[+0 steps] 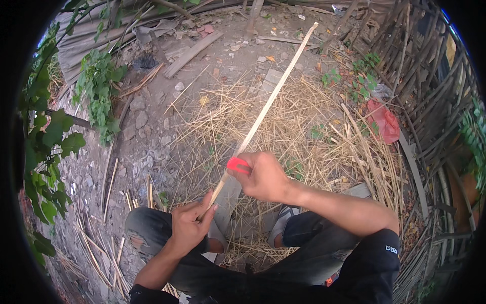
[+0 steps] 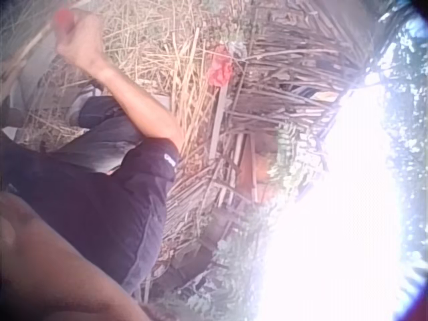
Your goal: The person sits on the ground and uses a red knife to shave and smooth thin bamboo sticks. They hold the sticks with one hand and scrape along their length with the knife, occasionally rotating the sticks to work on different sides.
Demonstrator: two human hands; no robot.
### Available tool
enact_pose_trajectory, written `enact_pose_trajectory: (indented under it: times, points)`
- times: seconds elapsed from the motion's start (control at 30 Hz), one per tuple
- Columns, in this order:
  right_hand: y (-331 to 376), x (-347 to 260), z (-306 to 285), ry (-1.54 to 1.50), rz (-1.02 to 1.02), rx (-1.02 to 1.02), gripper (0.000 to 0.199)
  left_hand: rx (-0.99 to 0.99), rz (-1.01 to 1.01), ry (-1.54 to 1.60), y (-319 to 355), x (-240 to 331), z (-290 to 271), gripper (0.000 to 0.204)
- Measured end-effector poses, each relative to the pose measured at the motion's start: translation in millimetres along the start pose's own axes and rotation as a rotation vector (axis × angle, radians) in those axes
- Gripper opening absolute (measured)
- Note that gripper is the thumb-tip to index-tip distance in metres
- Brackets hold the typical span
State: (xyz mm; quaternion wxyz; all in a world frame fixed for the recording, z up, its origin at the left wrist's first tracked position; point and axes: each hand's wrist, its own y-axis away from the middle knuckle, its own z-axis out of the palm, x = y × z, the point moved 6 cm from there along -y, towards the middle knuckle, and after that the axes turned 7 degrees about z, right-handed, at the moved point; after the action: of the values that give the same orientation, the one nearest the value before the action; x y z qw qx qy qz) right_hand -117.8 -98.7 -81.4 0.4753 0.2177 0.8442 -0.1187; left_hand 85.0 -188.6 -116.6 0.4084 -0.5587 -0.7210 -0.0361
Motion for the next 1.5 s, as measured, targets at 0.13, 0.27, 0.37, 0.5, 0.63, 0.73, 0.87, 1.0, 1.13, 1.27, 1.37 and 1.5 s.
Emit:
enact_pose_trajectory:
  times: [0.13, 0.27, 0.37, 0.5, 0.63, 0.73, 0.87, 1.0, 1.13, 1.27, 1.37, 1.5]
  points:
    - [-2.4, -1.6, -1.1, -0.026, -0.022, -0.183, 0.016, -0.023, -0.002, -0.008, -0.5, 3.1, -0.2, 0.036]
    - [-2.5, 8.3, 7.5, -0.063, -0.118, -0.442, 0.011, -0.066, -0.024, 0.021, 6.2, -0.6, 5.9, 0.037]
    - [-0.4, 14.7, 8.8, -0.238, -0.069, -0.548, 0.012, -0.109, -0.050, 0.110, 7.0, 2.4, 7.6, 0.036]
    - [36.8, -5.4, 42.3, -0.241, -0.130, -1.102, 0.017, -0.019, -0.079, -0.029, 1.2, -21.3, 5.2, 0.036]
    - [64.5, -34.9, 57.6, -0.253, -0.164, -1.316, 0.023, 0.065, -0.224, 0.165, -8.4, -28.7, -9.6, 0.036]
    - [30.7, -11.9, 29.1, -0.011, 0.058, -0.930, 0.024, 0.057, -0.302, 0.389, -0.7, -25.7, -2.1, 0.034]
    - [4.4, 8.1, -8.4, 0.006, 0.244, -0.416, 0.027, -0.006, -0.302, 0.521, 3.8, -23.7, 3.5, 0.036]
    - [-2.0, 34.1, -12.6, -0.323, 0.135, -0.097, 0.034, -0.108, -0.439, 0.759, 3.9, -14.6, 8.9, 0.041]
    - [-0.1, 12.5, -19.4, -0.221, 0.248, -0.074, 0.032, -0.187, -0.428, 0.799, 8.1, -7.3, 14.3, 0.043]
    - [-2.9, 11.7, -12.2, -0.192, 0.215, -0.032, 0.025, -0.176, -0.185, 0.595, 10.2, -5.7, 20.2, 0.043]
    - [-2.6, 15.5, -6.8, -0.351, 0.315, -0.056, 0.024, -0.208, -0.155, 0.551, 12.2, -6.7, 22.4, 0.049]
    - [-0.9, 19.6, 2.4, -0.282, 0.330, -0.222, 0.033, -0.164, -0.299, 0.798, -1.8, 7.1, 17.3, 0.056]
